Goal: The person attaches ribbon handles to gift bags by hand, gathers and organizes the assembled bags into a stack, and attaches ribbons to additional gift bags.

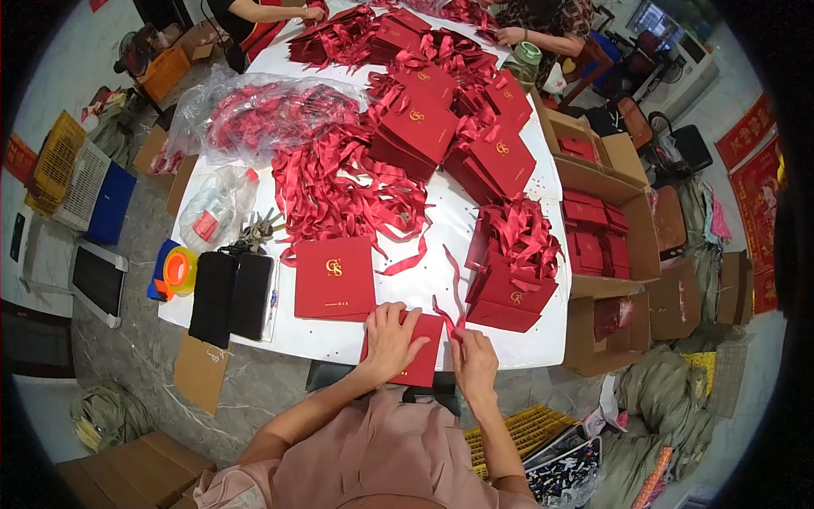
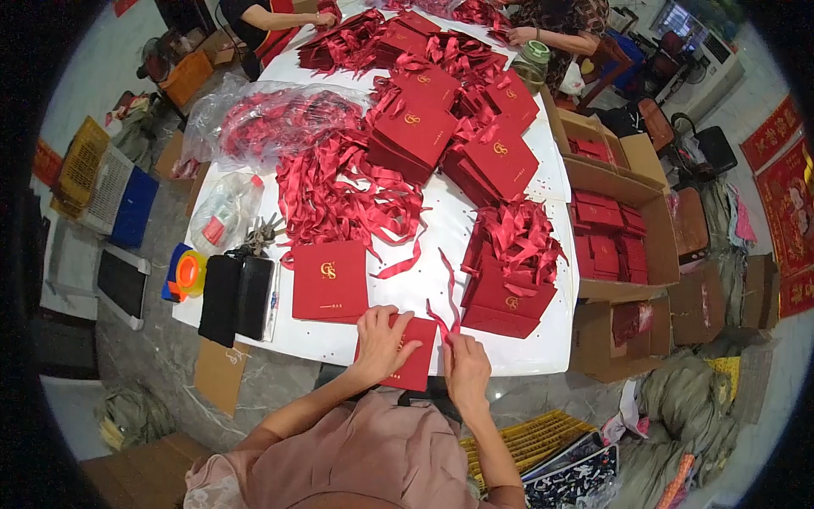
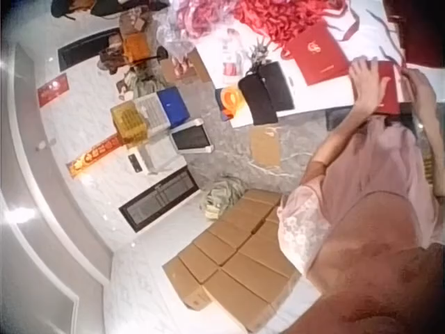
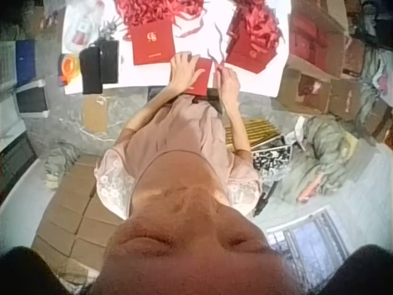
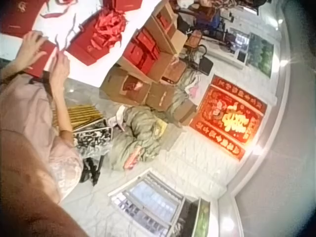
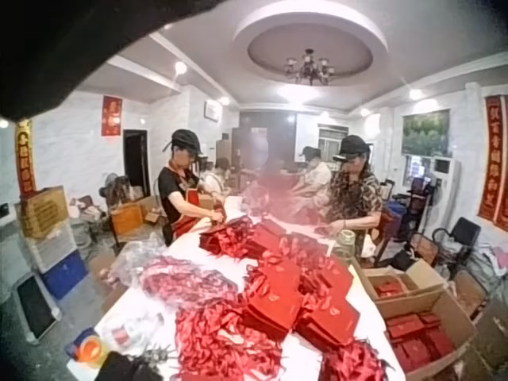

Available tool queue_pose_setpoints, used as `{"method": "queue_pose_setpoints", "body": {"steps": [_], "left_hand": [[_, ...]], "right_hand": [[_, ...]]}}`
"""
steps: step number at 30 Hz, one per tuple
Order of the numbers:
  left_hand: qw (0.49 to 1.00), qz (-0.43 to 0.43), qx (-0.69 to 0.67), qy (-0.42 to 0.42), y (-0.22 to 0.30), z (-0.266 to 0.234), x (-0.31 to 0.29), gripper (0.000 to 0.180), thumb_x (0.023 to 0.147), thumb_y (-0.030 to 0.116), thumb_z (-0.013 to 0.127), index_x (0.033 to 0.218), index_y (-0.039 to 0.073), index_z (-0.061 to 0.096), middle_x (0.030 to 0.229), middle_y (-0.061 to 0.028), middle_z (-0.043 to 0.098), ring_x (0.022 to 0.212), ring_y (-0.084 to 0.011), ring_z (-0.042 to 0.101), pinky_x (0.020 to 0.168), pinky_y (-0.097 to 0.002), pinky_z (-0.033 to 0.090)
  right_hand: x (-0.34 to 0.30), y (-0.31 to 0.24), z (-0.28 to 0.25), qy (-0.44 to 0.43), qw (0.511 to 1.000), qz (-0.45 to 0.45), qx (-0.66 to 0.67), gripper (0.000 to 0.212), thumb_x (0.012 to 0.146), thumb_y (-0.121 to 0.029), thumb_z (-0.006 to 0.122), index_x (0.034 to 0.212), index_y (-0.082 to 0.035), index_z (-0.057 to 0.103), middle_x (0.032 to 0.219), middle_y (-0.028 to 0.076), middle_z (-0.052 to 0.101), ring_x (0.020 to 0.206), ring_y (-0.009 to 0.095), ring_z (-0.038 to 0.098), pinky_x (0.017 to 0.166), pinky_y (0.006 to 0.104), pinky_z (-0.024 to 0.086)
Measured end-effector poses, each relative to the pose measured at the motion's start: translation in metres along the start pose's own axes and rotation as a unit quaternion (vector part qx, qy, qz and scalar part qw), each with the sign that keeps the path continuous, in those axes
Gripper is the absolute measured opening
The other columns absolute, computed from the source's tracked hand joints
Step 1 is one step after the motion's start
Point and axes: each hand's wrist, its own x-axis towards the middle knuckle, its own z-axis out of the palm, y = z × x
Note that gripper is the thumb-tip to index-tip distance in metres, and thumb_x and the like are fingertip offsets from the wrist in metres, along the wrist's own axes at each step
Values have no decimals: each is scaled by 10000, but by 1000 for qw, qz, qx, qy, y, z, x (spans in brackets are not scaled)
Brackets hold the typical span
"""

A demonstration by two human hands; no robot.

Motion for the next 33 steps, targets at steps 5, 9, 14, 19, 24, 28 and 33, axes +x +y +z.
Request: {"method": "queue_pose_setpoints", "body": {"steps": [5, 9, 14, 19, 24, 28, 33], "left_hand": [[1000, 0, 15, -11, 3, -4, -1, 545, 814, 354, 757, 1263, 89, 597, 1216, -137, 521, 1158, -320, 445, 978, -484, 335], [999, 28, 10, -11, 3, -7, 0, 525, 800, 341, 766, 1237, 95, 608, 1157, -107, 544, 1103, -292, 462, 937, -454, 350], [999, 25, 1, -48, -5, -12, 0, 458, 801, 255, 765, 1207, 94, 629, 1122, -118, 533, 1098, -299, 450, 933, -449, 328], [998, 14, -38, -52, -6, -20, 11, 323, 794, 129, 747, 1100, 89, 647, 1027, -106, 559, 1006, -280, 523, 867, -401, 372], [993, 1, -96, -64, -6, -20, 18, 289, 799, 136, 744, 1070, 101, 647, 901, -92, 616, 889, -285, 560, 837, -404, 359], [988, -19, -139, -63, -7, -17, 17, 269, 809, 97, 699, 1071, 102, 636, 748, -105, 641, 817, -295, 591, 812, -394, 372], [983, -26, -175, -46, -2, -18, 15, 234, 818, 97, 691, 1049, 107, 656, 821, -85, 674, 818, -278, 581, 811, -400, 365]], "right_hand": [[35, -7, 22, 53, 997, 14, 56, 131, 876, -106, 697, 989, -46, 666, 898, 150, 629, 826, 345, 623, 704, 439, 504], [53, 1, 52, 31, 999, 9, -6, 109, 878, -117, 686, 950, -48, 644, 896, 151, 613, 852, 350, 618, 714, 452, 509], [54, 0, 38, 66, 996, -41, 35, 87, 883, -106, 673, 933, -47, 633, 894, 138, 624, 827, 346, 604, 706, 442, 497], [29, -8, 9, 0, 995, 1, 103, 101, 911, -120, 668, 888, -28, 634, 786, 135, 625, 670, 291, 611, 615, 375, 492], [11, -11, 20, -13, 991, 23, 128, 136, 867, -131, 707, 839, -24, 628, 728, 124, 635, 606, 253, 632, 558, 348, 495], [12, -16, 26, 7, 987, 49, 151, 141, 826, -110, 714, 791, -34, 601, 710, 112, 623, 617, 277, 628, 565, 378, 485], [14, -20, 26, 14, 988, 36, 147, 152, 813, -114, 713, 767, -29, 595, 681, 117, 616, 589, 280, 622, 555, 383, 485]]}}
